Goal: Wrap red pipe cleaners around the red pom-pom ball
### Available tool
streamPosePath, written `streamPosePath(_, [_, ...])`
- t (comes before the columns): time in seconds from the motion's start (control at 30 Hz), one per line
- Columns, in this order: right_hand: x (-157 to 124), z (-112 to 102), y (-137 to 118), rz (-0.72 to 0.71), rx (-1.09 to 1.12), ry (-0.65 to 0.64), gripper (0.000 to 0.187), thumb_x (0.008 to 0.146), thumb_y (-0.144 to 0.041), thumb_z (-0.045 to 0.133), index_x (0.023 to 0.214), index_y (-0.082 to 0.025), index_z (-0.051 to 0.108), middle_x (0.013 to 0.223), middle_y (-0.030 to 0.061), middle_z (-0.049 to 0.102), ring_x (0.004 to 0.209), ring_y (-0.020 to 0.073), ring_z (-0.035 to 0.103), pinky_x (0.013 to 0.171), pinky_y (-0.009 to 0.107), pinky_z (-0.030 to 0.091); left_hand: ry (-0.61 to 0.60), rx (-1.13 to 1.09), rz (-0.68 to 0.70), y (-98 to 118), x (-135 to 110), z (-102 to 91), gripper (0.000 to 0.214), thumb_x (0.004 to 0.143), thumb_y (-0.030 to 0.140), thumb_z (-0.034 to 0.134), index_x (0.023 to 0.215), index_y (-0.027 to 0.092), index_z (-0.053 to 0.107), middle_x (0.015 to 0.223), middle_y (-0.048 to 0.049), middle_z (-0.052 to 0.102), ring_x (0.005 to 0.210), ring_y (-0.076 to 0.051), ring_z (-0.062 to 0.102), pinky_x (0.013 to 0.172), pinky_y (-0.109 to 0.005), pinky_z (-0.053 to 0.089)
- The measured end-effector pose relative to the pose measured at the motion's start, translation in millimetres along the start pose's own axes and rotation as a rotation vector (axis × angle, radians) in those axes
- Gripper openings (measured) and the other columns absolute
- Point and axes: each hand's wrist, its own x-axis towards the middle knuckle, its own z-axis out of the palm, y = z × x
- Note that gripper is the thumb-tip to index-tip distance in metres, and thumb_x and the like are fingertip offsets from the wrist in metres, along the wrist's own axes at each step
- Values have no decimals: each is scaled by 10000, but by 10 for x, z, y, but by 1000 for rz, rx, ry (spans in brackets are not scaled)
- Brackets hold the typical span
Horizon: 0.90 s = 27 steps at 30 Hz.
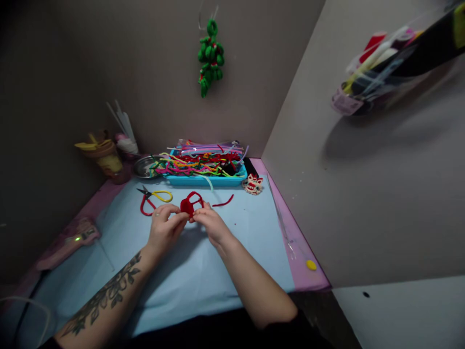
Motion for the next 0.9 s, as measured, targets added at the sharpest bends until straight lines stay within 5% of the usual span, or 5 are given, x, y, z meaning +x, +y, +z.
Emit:
streamPosePath(0.2, [3, 43, 18, 27, 159, 93, 181, 736, -248, 580, 567, -204, 627, 749, 70, 691, 1072, 276, 597, 938, 456, 448, -46, -73, -57, -2, -2, 34, 116, 864, 230, 576, 842, 231, 690, 846, -51, 600, 878, -208, 544, 837, -372, 401])
streamPosePath(0.4, [-97, 70, -58, -268, -378, 323, 154, 764, -184, 571, 632, -198, 650, 1452, 79, 434, 1430, 305, 219, 1115, 519, 255, -100, -249, -204, 52, 30, 43, 111, 864, 235, 583, 808, 192, 669, 809, -44, 584, 828, -194, 537, 770, -339, 415])
streamPosePath(0.5, [-174, 90, -34, -522, -766, 402, 125, 785, -178, 577, 684, -201, 646, 1542, 29, 299, 1463, 318, 68, 1157, 570, 104, -131, -340, -264, 83, 55, 29, 117, 860, 233, 585, 786, 193, 667, 775, -31, 581, 803, -186, 535, 752, -327, 419])
streamPosePath(0.63, [-218, 114, 30, -683, -1019, 450, 103, 813, -208, 588, 743, -234, 659, 1494, 9, 400, 1472, 294, 22, 1161, 583, -48, -168, -439, -307, 69, 75, 14, 122, 853, 233, 584, 768, 196, 663, 760, -23, 586, 785, -178, 545, 734, -312, 431])
streamPosePath(0.9, [-86, -66, -68, -287, -485, 240, 234, 833, -334, 541, 829, -227, 749, 1549, 21, 304, 1472, 280, 105, 1174, 502, 135, -165, -279, -210, -31, 51, 8, 124, 871, 243, 577, 828, 194, 683, 798, -38, 601, 803, -190, 542, 771, -346, 403])
